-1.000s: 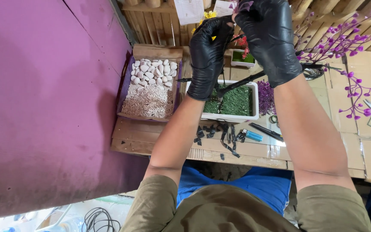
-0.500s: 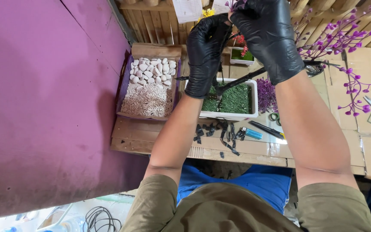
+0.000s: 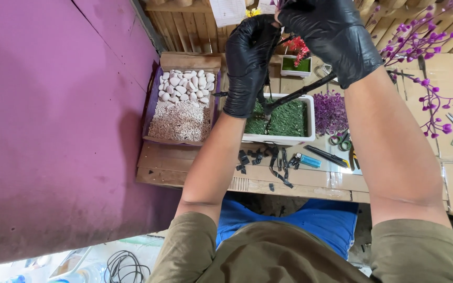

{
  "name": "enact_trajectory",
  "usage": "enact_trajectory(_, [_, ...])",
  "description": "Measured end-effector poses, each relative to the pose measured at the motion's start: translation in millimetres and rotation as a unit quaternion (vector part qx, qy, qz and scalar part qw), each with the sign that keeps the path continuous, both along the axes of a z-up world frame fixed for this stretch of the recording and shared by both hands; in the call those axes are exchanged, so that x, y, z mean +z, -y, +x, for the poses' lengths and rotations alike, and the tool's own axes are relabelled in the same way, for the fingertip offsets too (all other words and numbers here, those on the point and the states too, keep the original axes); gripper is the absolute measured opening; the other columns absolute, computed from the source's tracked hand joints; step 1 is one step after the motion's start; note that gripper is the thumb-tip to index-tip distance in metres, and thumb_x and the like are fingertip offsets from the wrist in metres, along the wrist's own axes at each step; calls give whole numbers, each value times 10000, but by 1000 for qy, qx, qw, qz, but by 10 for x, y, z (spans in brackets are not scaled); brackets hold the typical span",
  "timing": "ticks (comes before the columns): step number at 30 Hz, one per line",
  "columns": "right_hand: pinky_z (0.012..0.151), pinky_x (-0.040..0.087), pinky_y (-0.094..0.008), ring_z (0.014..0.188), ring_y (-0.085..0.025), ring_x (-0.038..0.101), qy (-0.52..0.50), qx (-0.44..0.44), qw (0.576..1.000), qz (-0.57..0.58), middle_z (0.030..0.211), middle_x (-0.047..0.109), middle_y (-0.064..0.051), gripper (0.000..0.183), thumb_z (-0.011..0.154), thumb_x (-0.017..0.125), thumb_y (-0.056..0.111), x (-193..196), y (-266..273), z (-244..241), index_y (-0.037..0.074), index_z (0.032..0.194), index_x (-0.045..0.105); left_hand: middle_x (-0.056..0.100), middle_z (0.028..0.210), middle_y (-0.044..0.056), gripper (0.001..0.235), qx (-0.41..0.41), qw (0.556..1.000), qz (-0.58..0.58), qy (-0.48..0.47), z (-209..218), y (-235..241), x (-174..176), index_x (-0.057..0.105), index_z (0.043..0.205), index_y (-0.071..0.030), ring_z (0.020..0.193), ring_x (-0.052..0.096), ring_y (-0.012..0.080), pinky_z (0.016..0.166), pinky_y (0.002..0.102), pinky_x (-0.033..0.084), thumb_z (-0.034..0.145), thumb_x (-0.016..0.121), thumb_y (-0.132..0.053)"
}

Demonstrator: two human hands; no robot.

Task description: The person is meticulously attaching small purple artificial flower clusters to a black artificial branch structure to create a decorative floral arrangement.

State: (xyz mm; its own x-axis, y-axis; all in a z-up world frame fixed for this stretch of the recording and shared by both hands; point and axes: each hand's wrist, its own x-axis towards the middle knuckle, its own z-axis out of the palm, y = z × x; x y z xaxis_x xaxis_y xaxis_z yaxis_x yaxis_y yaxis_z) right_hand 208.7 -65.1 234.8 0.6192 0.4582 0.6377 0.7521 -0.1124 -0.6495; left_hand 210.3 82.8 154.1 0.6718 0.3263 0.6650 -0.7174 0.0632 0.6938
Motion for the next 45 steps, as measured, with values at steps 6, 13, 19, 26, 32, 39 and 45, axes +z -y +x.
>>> enact_trajectory(6, [1054,577,-358,1173,-283,629,-56,48,996,44,1224,568,-115,393,1068,588,-196,-90,21,128,90,1321,492,790,970,22,142,-46,998,-34,15,-20,16,4,776,1046,-146,904,763,184,785,339,691,932,756,-228])
enact_trajectory(13, [1088,586,-441,1194,-352,663,17,20,1000,2,1214,591,-160,260,1113,623,-117,-108,36,107,43,1284,511,778,987,14,131,-51,998,-27,20,-35,15,9,767,1057,-144,923,754,181,793,326,680,952,741,-217])
enact_trajectory(19, [1063,591,-434,1189,-335,661,5,6,1000,-9,1196,600,-139,222,1126,641,-49,-93,49,90,63,1276,523,785,1006,12,136,-39,999,-4,16,-39,-20,24,768,1066,-153,956,756,184,841,334,678,959,736,-231])
enact_trajectory(26, [1043,616,-443,1164,-339,672,-4,2,1000,16,1183,610,-141,263,1081,663,-34,-106,4,84,85,1269,522,786,979,24,180,-28,999,17,-8,-92,-40,61,754,1070,-165,829,808,205,543,300,730,943,727,-290])
enact_trajectory(32, [999,566,-394,1163,-296,574,2,61,994,92,1280,527,-154,406,1121,596,-148,-27,-35,-212,105,1394,433,792,976,15,116,8,1000,-6,4,-33,4,18,775,1028,-138,944,752,166,859,324,659,922,750,-179])
enact_trajectory(39, [1111,566,-578,1296,-469,620,112,-40,993,24,1341,607,-326,346,1156,457,173,270,55,-1253,-72,1400,475,738,1157,41,155,-48,991,-46,114,-119,-92,-57,719,1139,-115,1110,703,206,968,355,633,1011,657,-53])
enact_trajectory(45, [608,460,-278,668,-138,554,158,-213,962,67,1167,737,-238,355,1175,389,263,-357,398,-1866,-11,1230,608,724,1162,24,185,79,991,65,85,-884,-341,-211,654,1202,-166,1092,717,186,946,290,650,1091,564,-283])
